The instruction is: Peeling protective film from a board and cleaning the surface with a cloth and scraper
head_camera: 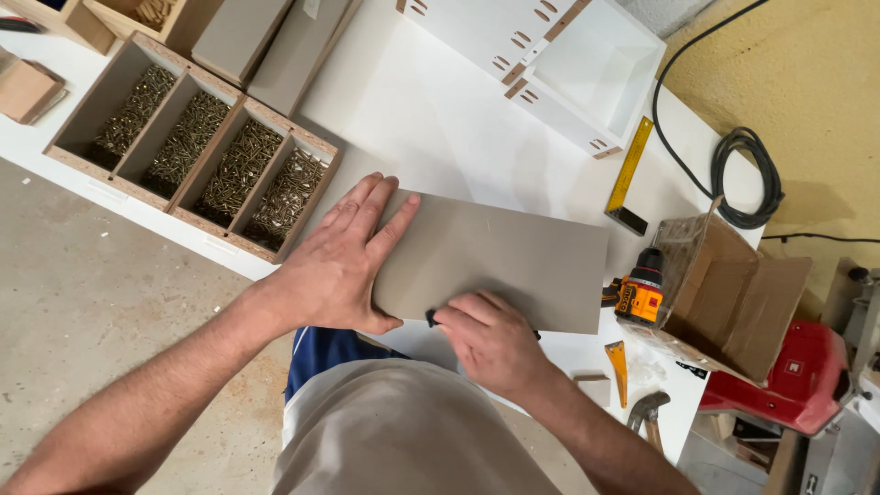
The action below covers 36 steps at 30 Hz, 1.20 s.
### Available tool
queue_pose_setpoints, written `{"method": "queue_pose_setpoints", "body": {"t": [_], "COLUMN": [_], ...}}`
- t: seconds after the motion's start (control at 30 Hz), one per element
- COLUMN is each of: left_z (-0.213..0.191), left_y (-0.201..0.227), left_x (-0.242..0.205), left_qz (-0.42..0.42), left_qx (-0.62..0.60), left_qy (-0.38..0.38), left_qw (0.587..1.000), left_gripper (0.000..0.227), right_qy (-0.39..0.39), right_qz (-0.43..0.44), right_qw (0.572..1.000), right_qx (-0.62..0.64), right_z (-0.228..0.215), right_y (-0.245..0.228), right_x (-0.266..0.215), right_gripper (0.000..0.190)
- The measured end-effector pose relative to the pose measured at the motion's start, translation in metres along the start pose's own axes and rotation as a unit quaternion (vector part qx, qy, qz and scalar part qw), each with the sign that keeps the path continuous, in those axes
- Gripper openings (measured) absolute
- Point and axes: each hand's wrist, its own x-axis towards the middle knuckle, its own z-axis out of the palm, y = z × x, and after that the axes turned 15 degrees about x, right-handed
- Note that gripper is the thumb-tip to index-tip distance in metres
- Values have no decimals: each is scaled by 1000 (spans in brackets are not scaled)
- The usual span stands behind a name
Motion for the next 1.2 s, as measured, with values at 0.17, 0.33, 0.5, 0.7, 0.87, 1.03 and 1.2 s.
{"method": "queue_pose_setpoints", "body": {"t": [0.17, 0.33, 0.5, 0.7, 0.87, 1.03, 1.2], "left_z": [-1, -3, -2, -3, -1, -2, -1], "left_y": [-3, -1, -4, -2, -4, -1, -2], "left_x": [-2, 0, -2, 3, 3, -1, -1], "left_qz": [2, -9, 4, 2, 0, -3, 1], "left_qx": [-6, -8, 11, -3, 2, -2, 0], "left_qy": [-32, -27, -31, -12, -47, -19, -20], "left_qw": [999, 1000, 999, 1000, 999, 1000, 1000], "left_gripper": [154, 154, 156, 147, 156, 154, 154], "right_qy": [-18, -7, 6, 42, 28, 17, -13], "right_qz": [45, -5, 55, 22, 37, -12, 5], "right_qw": [999, 1000, 998, 999, 999, 1000, 1000], "right_qx": [1, -14, -14, -26, -21, -6, -17], "right_z": [-19, -12, -25, -5, -20, -7, -25], "right_y": [3, 2, 2, 7, 7, 7, 12], "right_x": [-10, 1, 0, 14, 3, 4, -16], "right_gripper": [11, 12, 10, 9, 8, 12, 15]}}
